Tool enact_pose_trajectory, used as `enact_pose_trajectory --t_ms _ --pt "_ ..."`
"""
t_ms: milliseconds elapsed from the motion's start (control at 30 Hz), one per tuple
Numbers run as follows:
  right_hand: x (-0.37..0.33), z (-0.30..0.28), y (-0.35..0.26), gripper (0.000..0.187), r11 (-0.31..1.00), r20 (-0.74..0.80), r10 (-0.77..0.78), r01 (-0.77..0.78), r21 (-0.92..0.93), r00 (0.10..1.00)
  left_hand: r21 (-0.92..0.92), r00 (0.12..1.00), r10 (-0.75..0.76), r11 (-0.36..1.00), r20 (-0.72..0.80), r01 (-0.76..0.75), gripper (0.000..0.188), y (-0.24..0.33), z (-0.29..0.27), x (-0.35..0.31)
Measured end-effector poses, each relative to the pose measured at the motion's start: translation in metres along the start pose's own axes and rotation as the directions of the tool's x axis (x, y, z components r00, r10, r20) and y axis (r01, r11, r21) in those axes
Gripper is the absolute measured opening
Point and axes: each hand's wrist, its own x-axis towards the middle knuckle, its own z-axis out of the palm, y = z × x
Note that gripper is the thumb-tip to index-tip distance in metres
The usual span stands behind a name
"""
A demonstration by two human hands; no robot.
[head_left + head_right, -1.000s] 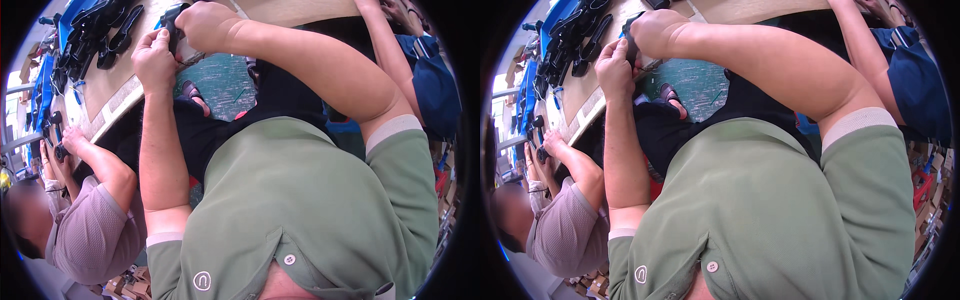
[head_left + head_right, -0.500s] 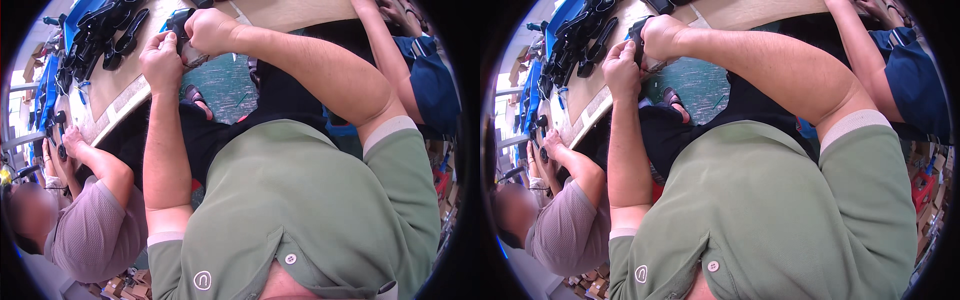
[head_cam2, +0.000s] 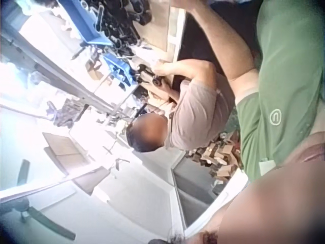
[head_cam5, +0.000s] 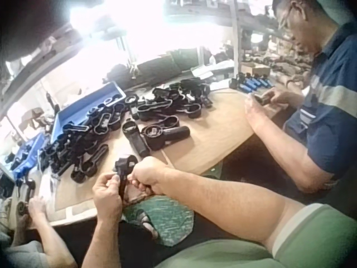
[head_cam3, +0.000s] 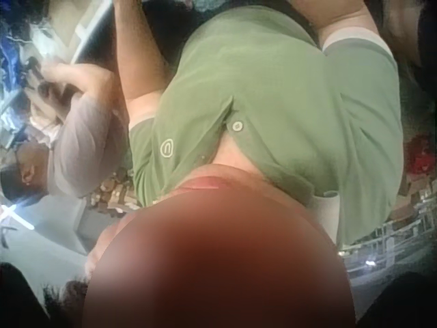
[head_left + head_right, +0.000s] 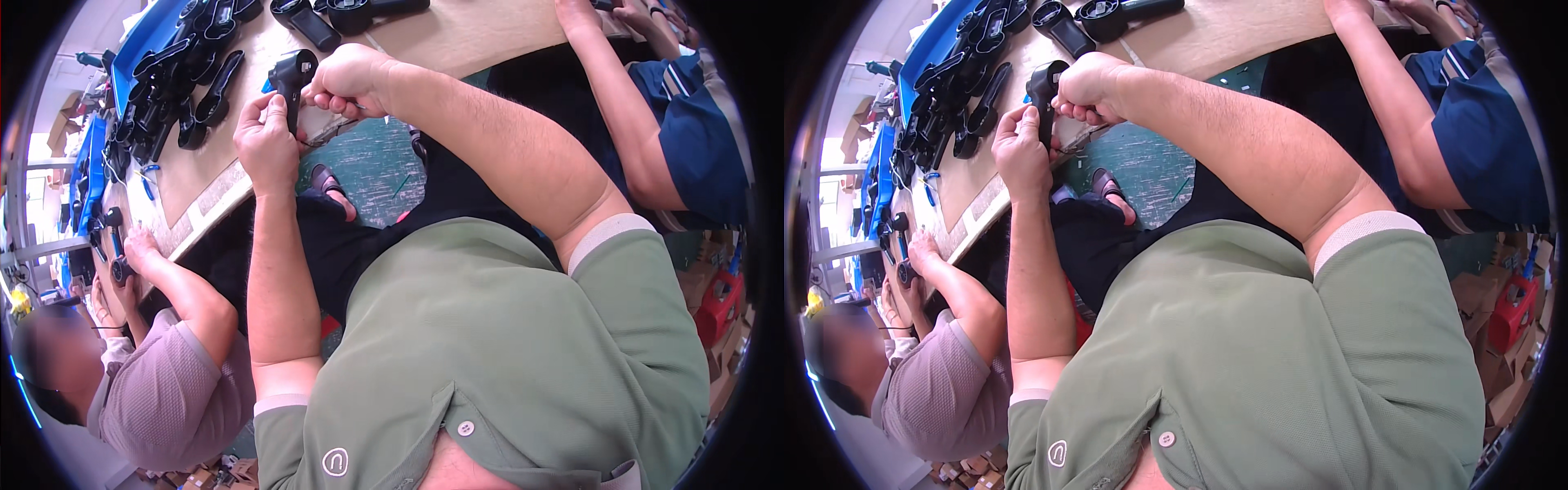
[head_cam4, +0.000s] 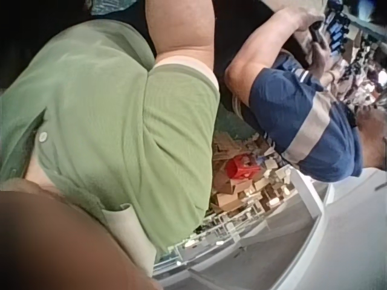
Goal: Assemble plastic components and batteries to form handheld electronic devices at a production station.
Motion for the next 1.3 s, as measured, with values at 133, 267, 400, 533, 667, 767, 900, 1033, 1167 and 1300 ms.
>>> enact_pose_trajectory --t_ms 133,267,400,533,667,767,900,1033,1167,1300 --pt "0.009 -0.008 0.008 0.014 0.915 0.077 -0.178 0.194 -0.354 0.981 -0.006 1.000 -0.022 1.000 0.011 0.022 0.012 0.004 0.001 0.000" --pt "0.010 0.001 0.016 0.011 0.245 0.236 -0.627 0.476 -0.844 0.742 -0.025 0.997 -0.080 0.996 0.011 0.081 0.012 0.006 0.000 0.004" --pt "0.001 -0.001 0.008 0.010 -0.229 0.477 -0.668 0.452 -0.862 0.571 -0.019 0.994 -0.105 0.994 0.020 0.106 0.012 0.008 -0.001 0.007" --pt "-0.005 0.000 0.002 0.011 -0.320 0.541 -0.624 0.447 -0.835 0.564 -0.002 0.995 -0.091 0.996 0.033 0.092 0.012 0.005 -0.001 0.007" --pt "-0.004 0.009 0.004 0.012 -0.077 0.397 -0.623 0.452 -0.889 0.674 0.020 0.999 -0.028 0.999 0.035 0.027 0.012 0.001 -0.003 0.007" --pt "0.000 0.006 0.013 0.012 0.113 0.280 -0.624 0.439 -0.892 0.730 0.025 0.999 -0.031 0.999 0.041 0.030 0.013 0.002 -0.001 0.006" --pt "0.010 0.005 0.024 0.013 0.218 0.239 -0.641 0.471 -0.855 0.730 0.028 0.999 -0.034 0.999 0.029 0.033 0.015 0.001 -0.002 0.008" --pt "0.011 0.003 0.022 0.013 0.232 0.229 -0.652 0.478 -0.847 0.722 0.027 0.999 -0.039 0.999 0.018 0.039 0.017 0.002 0.000 0.007" --pt "0.004 0.005 0.012 0.013 0.141 0.221 -0.624 0.385 -0.912 0.750 0.018 0.999 -0.045 0.999 0.017 0.044 0.017 0.004 0.000 0.005" --pt "-0.011 0.009 0.011 0.014 -0.325 0.494 -0.571 0.373 -0.869 0.656 0.001 0.998 -0.057 0.998 0.039 0.057 0.014 -0.002 -0.002 0.008"
